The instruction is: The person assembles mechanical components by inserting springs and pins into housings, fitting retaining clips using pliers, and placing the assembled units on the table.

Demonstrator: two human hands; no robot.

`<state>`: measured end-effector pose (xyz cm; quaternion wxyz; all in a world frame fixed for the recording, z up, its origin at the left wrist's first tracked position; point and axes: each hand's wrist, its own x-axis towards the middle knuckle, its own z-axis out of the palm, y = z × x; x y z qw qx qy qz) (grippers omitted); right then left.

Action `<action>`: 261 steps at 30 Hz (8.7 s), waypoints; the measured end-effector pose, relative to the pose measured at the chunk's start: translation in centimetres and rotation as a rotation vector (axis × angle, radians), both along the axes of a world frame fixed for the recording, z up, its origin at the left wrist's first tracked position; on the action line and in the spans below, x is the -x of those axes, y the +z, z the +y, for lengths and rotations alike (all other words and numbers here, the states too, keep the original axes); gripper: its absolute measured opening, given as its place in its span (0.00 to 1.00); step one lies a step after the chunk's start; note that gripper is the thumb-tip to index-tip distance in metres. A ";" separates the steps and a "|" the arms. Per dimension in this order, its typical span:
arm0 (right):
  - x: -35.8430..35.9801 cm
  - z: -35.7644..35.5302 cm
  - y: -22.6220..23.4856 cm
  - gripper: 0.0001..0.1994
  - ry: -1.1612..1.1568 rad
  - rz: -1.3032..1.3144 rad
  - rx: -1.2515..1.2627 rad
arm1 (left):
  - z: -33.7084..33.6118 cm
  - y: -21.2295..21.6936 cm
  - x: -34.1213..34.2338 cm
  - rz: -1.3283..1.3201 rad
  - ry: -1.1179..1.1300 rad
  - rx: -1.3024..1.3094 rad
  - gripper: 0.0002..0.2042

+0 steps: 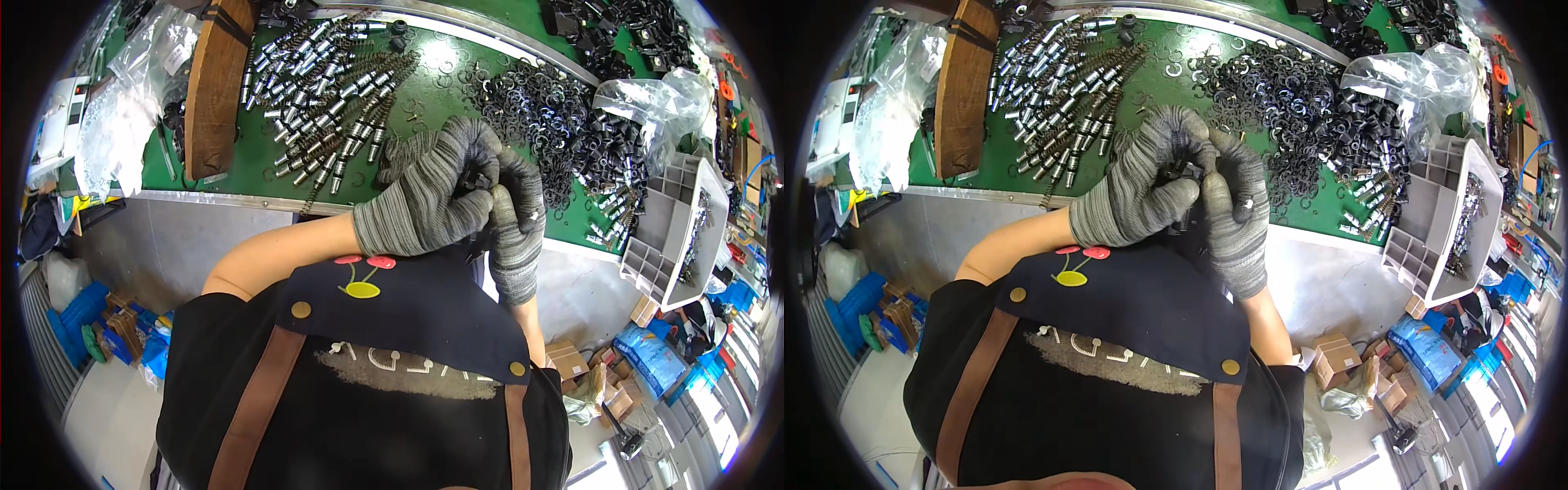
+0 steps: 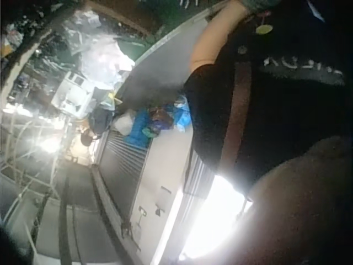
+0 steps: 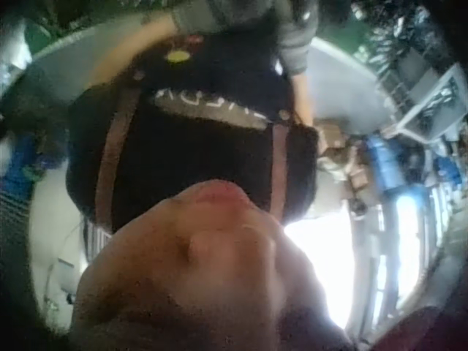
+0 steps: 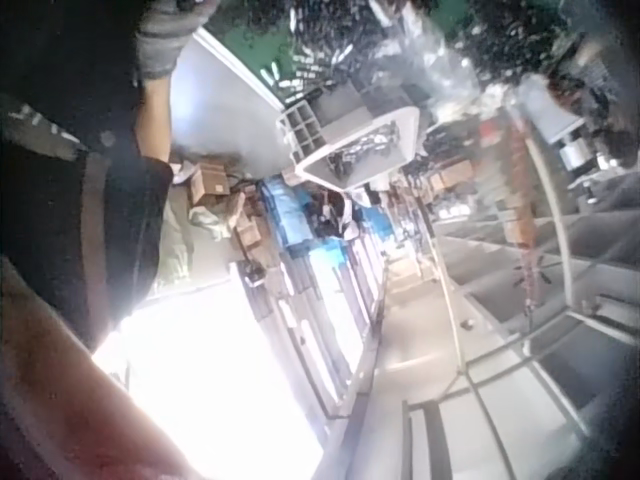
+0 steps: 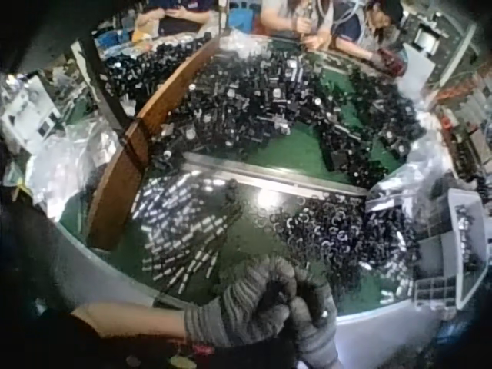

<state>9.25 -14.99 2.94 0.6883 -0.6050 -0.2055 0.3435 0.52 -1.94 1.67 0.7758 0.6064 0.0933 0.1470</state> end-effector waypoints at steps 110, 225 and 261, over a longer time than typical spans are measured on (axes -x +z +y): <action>-4.3 1.5 9.6 0.09 0.531 -1.285 0.319 | 0.8 -2.9 -0.1 -0.039 -0.064 0.289 0.32; -7.7 0.3 6.4 0.09 0.123 0.805 -0.307 | 1.3 7.4 -3.0 -0.037 -0.243 0.590 0.26; -2.4 -0.2 4.4 0.23 -0.159 -0.605 -0.526 | 0.7 7.5 -0.6 -0.062 -0.143 -0.043 0.36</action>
